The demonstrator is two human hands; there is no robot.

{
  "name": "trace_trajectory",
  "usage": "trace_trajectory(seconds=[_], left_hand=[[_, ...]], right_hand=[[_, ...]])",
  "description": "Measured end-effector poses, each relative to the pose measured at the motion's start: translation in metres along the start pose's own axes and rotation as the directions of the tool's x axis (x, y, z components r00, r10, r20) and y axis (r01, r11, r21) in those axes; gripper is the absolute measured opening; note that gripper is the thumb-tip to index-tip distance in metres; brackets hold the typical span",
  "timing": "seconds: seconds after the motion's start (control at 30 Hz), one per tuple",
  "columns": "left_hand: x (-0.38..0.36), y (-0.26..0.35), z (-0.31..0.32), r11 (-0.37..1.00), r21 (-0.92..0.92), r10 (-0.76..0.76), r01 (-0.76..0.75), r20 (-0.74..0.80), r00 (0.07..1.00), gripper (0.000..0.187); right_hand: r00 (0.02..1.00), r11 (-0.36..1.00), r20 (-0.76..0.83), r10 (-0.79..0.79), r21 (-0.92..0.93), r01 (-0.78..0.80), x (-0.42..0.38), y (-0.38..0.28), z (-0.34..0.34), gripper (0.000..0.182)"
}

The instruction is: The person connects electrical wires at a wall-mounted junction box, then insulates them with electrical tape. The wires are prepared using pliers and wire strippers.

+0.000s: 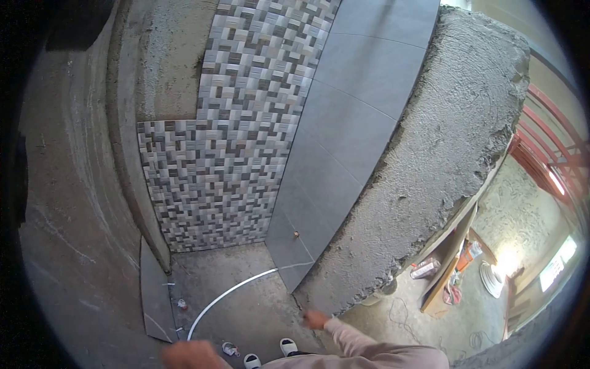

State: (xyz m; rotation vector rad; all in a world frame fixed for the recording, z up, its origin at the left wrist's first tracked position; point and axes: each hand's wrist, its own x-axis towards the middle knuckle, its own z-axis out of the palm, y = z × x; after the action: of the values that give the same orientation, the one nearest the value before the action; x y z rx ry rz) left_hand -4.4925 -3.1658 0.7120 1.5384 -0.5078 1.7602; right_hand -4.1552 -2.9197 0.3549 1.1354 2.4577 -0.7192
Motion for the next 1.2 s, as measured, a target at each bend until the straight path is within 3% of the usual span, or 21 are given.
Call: trace_trajectory(seconds=[0.03,0.1,0.17,0.23,0.3,0.33,0.37,0.4,0.47,0.57,0.6,0.67,0.73,0.8,0.87,0.9,0.93,0.97,1.07,1.13,1.2], left_hand=[[-0.021,-0.014,-0.002,0.998,-0.015,-0.061,0.059,-0.18,0.982,0.006],[-0.068,-0.039,-0.015,0.982,-0.071,-0.184,0.172,-0.517,0.836,0.019],[-0.124,-0.066,-0.048,0.861,-0.179,-0.451,0.476,-0.702,0.552,0.007],[-0.195,-0.11,-0.074,0.673,-0.177,-0.441,0.718,-0.876,0.197,0.01],[-0.304,-0.147,-0.085,0.333,-0.153,-0.408,0.93,-0.913,-0.004,0.014],[-0.359,-0.152,-0.081,-0.028,0.037,-0.45,0.999,-0.893,0.02,0.02],[-0.41,-0.153,-0.074,-0.371,0.242,-0.509,0.897,-0.861,0.022,0.026],[-0.461,-0.152,-0.064,-0.474,0.3,-0.63,0.828,-0.772,-0.082,0.027],[-0.531,-0.139,-0.04,-0.602,0.453,-0.775,0.657,-0.528,-0.346,0.031],[-0.565,-0.118,-0.008,-0.43,0.344,-0.862,0.835,-0.431,-0.266,0.029],[-0.562,-0.112,0.009,-0.562,0.004,-0.652,0.827,-0.618,-0.44,0.027],[-0.588,-0.106,0.006,-0.707,0.409,-0.691,0.577,-0.572,-0.442,0.033],[-0.583,-0.111,0.013,-0.872,0.098,-0.376,0.48,-0.761,-0.529,0.038],[-0.547,-0.128,0.026,-0.896,0.098,-0.295,0.432,-0.859,-0.418,0.043],[-0.572,-0.154,0.016,-0.874,0.113,-0.313,0.473,-0.875,-0.37,0.044],[-0.552,-0.18,0.016,-0.861,0.16,-0.386,0.483,-0.823,-0.417,0.04],[-0.518,-0.212,0.031,-0.826,0.215,-0.417,0.522,-0.855,-0.307,0.036],[-0.528,-0.234,0.02,-0.796,0.192,-0.503,0.574,-0.738,-0.45,0.034],[-0.511,-0.332,0.032,-0.667,0.414,-0.695,0.619,-0.646,-0.316,0.033],[-0.47,-0.4,0.059,-0.599,0.367,-0.717,0.711,-0.641,-0.273,0.03],[-0.444,-0.457,0.081,-0.553,0.393,-0.764,0.735,-0.592,-0.258,0.027]], right_hand=[[0.998,0.998,0.039,0.056,-0.004,-0.056,-0.016,0.003,0.052,0.034],[0.98,0.993,0.192,-0.054,0.115,0.032,-0.034,0.04,0.158,0.039],[0.984,0.962,0.169,-0.058,0.273,0.01,-0.083,0.029,0.164,0.043],[0.951,0.93,0.072,0.3,0.198,-0.309,-0.08,0.056,0.189,0.042],[0.935,0.917,0.134,0.328,0.193,-0.349,-0.075,0.082,0.181,0.042],[0.902,0.878,0.113,0.417,0.204,-0.432,-0.077,0.075,0.165,0.044],[0.933,0.911,0.017,0.36,0.21,-0.355,-0.075,0.093,0.17,0.046],[0.942,0.896,-0.044,0.334,0.325,-0.303,-0.072,0.107,0.177,0.045],[0.905,0.851,-0.058,0.421,0.372,-0.371,-0.093,0.077,0.128,0.042],[0.892,0.832,-0.082,0.444,0.408,-0.376,-0.111,0.091,0.149,0.038],[0.897,0.819,-0.112,0.427,0.469,-0.331,-0.122,0.1,0.164,0.036],[0.902,0.785,-0.173,0.395,0.574,-0.233,-0.144,0.12,0.189,0.032],[0.886,0.751,-0.164,0.435,0.609,-0.256,-0.182,0.141,0.212,0.028],[0.855,0.701,-0.169,0.491,0.66,-0.272,-0.221,0.175,0.247,0.024],[0.774,0.604,-0.163,0.612,0.728,-0.325,-0.251,0.243,0.336,0.02],[0.699,0.528,-0.145,0.7,0.763,-0.371,-0.272,0.268,0.389,0.019],[0.655,0.46,-0.109,0.748,0.796,-0.393,-0.304,0.277,0.401,0.017],[0.607,0.392,-0.073,0.791,0.823,-0.412,-0.334,0.284,0.4,0.016],[0.468,0.085,0.105,0.877,0.926,-0.368,-0.408,0.297,0.396,0.011],[0.416,-0.071,0.2,0.887,0.949,-0.306,-0.443,0.301,0.397,0.01],[0.519,0.253,0.001,0.855,0.873,-0.418,-0.464,0.314,0.417,0.011]])
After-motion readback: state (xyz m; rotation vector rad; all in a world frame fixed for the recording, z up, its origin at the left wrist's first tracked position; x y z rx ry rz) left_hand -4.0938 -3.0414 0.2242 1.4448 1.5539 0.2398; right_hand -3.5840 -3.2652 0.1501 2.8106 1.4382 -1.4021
